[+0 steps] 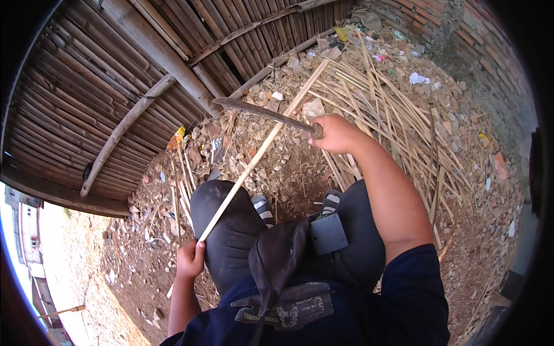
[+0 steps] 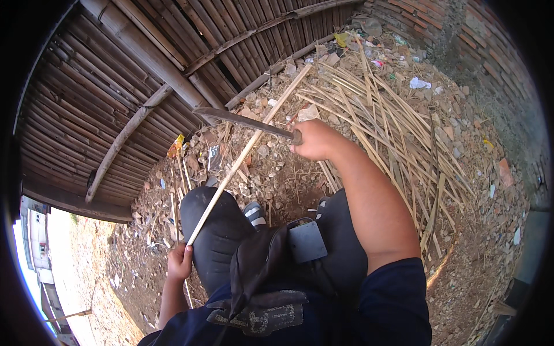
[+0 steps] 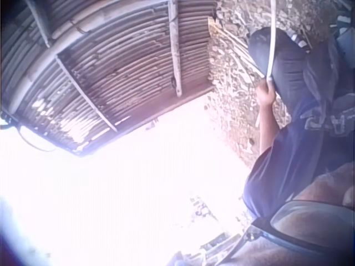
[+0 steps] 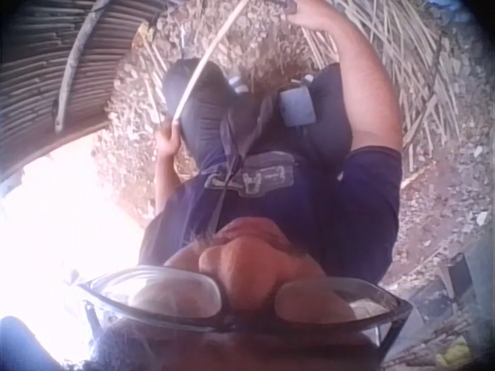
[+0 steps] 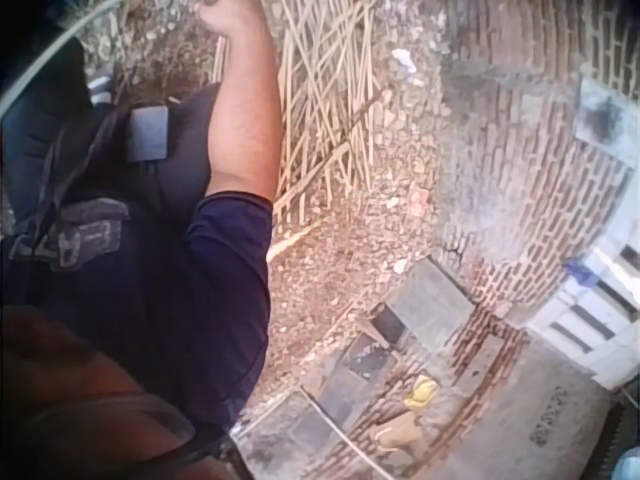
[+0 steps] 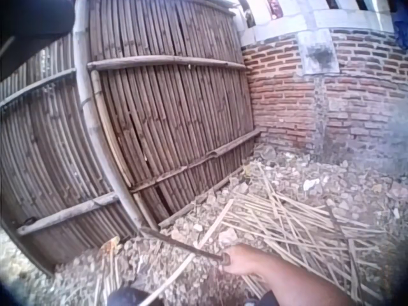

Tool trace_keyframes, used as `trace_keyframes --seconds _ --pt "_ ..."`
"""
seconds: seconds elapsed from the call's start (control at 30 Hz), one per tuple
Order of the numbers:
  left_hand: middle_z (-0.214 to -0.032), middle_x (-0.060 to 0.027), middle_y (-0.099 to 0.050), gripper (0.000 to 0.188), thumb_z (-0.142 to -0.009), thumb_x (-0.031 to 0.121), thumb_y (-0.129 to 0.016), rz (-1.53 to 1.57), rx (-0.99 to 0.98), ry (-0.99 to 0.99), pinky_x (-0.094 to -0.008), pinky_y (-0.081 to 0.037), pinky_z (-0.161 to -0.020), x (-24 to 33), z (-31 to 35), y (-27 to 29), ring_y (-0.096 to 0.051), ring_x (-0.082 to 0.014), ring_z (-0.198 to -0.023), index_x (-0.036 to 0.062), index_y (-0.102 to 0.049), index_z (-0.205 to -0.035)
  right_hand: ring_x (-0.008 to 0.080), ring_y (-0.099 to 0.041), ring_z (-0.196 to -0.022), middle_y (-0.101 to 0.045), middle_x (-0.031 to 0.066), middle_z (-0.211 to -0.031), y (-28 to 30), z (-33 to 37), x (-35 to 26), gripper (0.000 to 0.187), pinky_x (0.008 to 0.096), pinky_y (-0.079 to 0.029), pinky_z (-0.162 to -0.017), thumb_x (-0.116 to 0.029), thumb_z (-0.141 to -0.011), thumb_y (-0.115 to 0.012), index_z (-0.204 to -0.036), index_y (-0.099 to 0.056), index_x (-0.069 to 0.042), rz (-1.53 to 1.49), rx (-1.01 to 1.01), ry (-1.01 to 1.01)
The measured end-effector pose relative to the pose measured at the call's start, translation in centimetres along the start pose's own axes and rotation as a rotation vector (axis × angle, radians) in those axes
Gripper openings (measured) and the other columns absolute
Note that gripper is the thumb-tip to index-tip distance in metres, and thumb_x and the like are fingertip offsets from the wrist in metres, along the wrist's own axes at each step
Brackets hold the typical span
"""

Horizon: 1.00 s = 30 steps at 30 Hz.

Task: The person uses a machete to strip thin layers of bark from a bamboo stick, repeatedly running the blade along the length of the wood while holding it in their other hand.

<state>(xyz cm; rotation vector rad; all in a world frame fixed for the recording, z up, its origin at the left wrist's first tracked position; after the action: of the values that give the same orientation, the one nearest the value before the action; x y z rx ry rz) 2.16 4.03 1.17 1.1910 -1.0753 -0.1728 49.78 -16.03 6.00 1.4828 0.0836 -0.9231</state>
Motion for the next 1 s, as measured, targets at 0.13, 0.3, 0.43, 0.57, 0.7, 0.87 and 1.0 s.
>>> trace_keyframes --seconds 0.13,0.3,0.43,0.57,0.7,0.87,1.0 --pt "-0.055 -0.0180 -0.050 0.044 -0.098 0.029 -0.061 -0.076 0.033 0.017 -0.0423 -0.041 -0.050 -0.4 0.3 -0.2 -0.052 -0.0343 -0.049 0.0023 -0.049 -0.066 0.0390 -0.066 -0.106 -0.070 0.0244 -0.111 1.9 1.0 -1.6 0.049 0.0446 -0.052 -0.094 -0.030 -0.083 -0.076 -0.124 -0.067 -0.005 0.079 0.104 -0.047" --pt "-0.057 -0.0202 -0.053 0.042 -0.099 0.029 -0.058 -0.136 0.018 -0.015 -0.0454 -0.042 -0.052 1.3 0.1 0.2 -0.054 -0.0387 -0.051 0.0018 -0.051 -0.068 0.0386 -0.067 -0.106 -0.071 0.0216 -0.110 1.8 0.8 -0.5 0.049 0.0458 -0.053 -0.093 -0.029 -0.084 -0.075 -0.126 -0.066 -0.005 0.078 0.079 -0.146" --pt "-0.057 -0.0219 -0.054 0.041 -0.101 0.029 -0.055 -0.183 0.032 -0.037 -0.0479 -0.042 -0.053 1.2 0.5 0.1 -0.056 -0.0431 -0.054 0.0008 -0.053 -0.070 0.0374 -0.068 -0.103 -0.072 0.0189 -0.109 1.2 1.3 -3.2 0.045 0.0451 -0.054 -0.091 -0.025 -0.083 -0.074 -0.124 -0.068 -0.010 0.178 0.080 -0.071" --pt "-0.056 -0.0214 -0.055 0.038 -0.098 0.027 -0.059 -0.207 0.060 -0.072 -0.0510 -0.044 -0.051 1.6 0.4 0.2 -0.058 -0.0446 -0.053 0.0038 -0.051 -0.070 0.0374 -0.068 -0.103 -0.071 0.0198 -0.109 0.2 -0.1 -1.4 0.044 0.0448 -0.054 -0.091 -0.024 -0.081 -0.074 -0.122 -0.069 -0.009 0.171 -0.019 -0.056" --pt "-0.058 -0.0216 -0.057 0.038 -0.098 0.029 -0.059 -0.268 0.017 -0.056 -0.0503 -0.047 -0.053 2.5 -0.1 1.0 -0.061 -0.0438 -0.055 0.0040 -0.052 -0.070 0.0373 -0.067 -0.104 -0.071 0.0202 -0.110 1.0 -1.3 1.7 0.042 0.0455 -0.054 -0.090 -0.025 -0.081 -0.072 -0.120 -0.069 -0.008 0.087 0.102 -0.203" --pt "-0.057 -0.0213 -0.057 0.039 -0.098 0.030 -0.060 -0.272 0.021 -0.034 -0.0507 -0.046 -0.053 2.3 0.3 1.1 -0.060 -0.0441 -0.055 0.0041 -0.051 -0.070 0.0365 -0.067 -0.107 -0.070 0.0176 -0.118 -0.5 0.6 -4.6 0.043 0.0445 -0.054 -0.094 -0.023 -0.080 -0.070 -0.121 -0.069 -0.009 0.281 -0.085 -0.142" --pt "-0.057 -0.0207 -0.056 0.040 -0.098 0.030 -0.060 -0.261 0.016 -0.080 -0.0509 -0.046 -0.052 2.1 -0.6 0.9 -0.060 -0.0441 -0.055 0.0043 -0.051 -0.069 0.0369 -0.067 -0.104 -0.071 0.0189 -0.112 -1.2 -1.6 2.0 0.039 0.0441 -0.055 -0.090 -0.024 -0.080 -0.071 -0.113 -0.069 -0.004 0.171 0.076 -0.077"
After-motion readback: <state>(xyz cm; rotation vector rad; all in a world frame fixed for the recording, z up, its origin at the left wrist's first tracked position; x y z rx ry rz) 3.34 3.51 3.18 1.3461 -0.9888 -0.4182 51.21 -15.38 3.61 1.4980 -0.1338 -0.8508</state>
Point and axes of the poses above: each hand's wrist, its own z-axis away from the middle knuckle, its own y-axis out of the back of the hand, x = y × z, the point moved 4 cm from there along -z, towards the middle knuckle
